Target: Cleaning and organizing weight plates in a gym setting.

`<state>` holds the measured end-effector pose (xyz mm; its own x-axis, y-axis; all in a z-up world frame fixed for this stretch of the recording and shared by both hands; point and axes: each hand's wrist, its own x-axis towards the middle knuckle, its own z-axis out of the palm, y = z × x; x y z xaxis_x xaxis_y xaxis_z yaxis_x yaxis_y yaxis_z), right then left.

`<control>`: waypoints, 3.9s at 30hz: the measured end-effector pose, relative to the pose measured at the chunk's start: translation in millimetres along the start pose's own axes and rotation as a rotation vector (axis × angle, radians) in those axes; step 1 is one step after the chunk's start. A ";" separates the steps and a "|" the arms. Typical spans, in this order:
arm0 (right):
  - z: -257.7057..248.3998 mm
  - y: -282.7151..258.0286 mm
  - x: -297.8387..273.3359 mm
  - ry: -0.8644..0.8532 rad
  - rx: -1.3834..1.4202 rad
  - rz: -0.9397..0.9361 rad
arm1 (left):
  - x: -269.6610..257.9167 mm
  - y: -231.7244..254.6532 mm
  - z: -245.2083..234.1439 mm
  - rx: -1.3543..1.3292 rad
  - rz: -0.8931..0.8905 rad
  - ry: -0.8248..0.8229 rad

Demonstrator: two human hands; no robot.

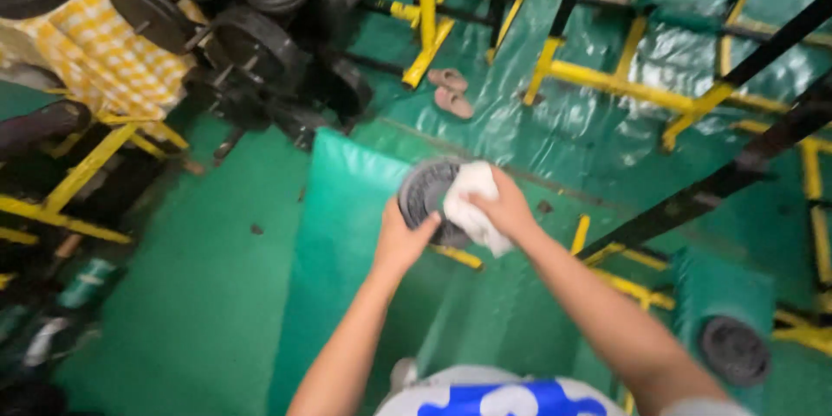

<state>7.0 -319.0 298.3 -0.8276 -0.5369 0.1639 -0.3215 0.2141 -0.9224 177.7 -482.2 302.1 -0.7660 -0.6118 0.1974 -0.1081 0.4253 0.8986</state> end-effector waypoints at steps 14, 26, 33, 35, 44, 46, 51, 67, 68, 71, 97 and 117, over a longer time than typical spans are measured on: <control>102.3 -107.2 81.2 -0.058 -0.339 0.069 | 87.3 -42.8 -97.9 0.034 -0.141 -0.113; 107.3 -113.5 103.2 -0.104 -0.456 0.113 | 70.5 -38.6 -100.2 0.357 0.000 -0.168; 106.0 -78.0 106.1 0.017 -0.424 -0.021 | 71.5 -29.7 -104.9 0.330 -0.047 -0.141; 105.5 -85.4 108.1 0.214 -0.497 -0.157 | 69.9 -35.8 -105.5 0.313 -0.029 -0.150; 130.9 -168.0 55.5 -0.049 -0.824 -0.500 | 73.9 -37.8 -106.7 0.247 0.045 -0.176; 136.1 -152.4 49.3 -0.049 -0.822 -0.565 | 72.0 -39.8 -109.1 0.255 0.036 -0.184; 148.1 -157.6 18.2 -0.055 -0.954 -0.693 | 74.3 -48.7 -104.0 0.258 0.076 -0.178; 157.5 -164.5 6.5 -0.189 -1.061 -0.553 | 71.9 -79.1 -87.7 0.366 0.202 0.026; 157.9 -163.3 8.0 -0.198 -1.042 -0.541 | 74.5 -81.5 -89.4 0.303 0.332 0.009; 157.2 -151.2 16.1 -0.147 -1.049 -0.623 | 74.4 -89.4 -86.7 0.221 0.218 -0.136; 173.2 -147.0 22.2 -0.017 -1.155 -0.706 | 77.2 -104.0 -81.7 0.261 0.249 -0.126; 175.1 -129.4 12.5 0.050 -1.089 -0.749 | 80.2 -103.5 -83.3 0.308 0.300 -0.131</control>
<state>118.9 -496.3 358.5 -0.2975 -0.7861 0.5418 -0.8889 0.4351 0.1431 180.3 -630.8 257.5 -0.8641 -0.3494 0.3624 -0.0371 0.7622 0.6463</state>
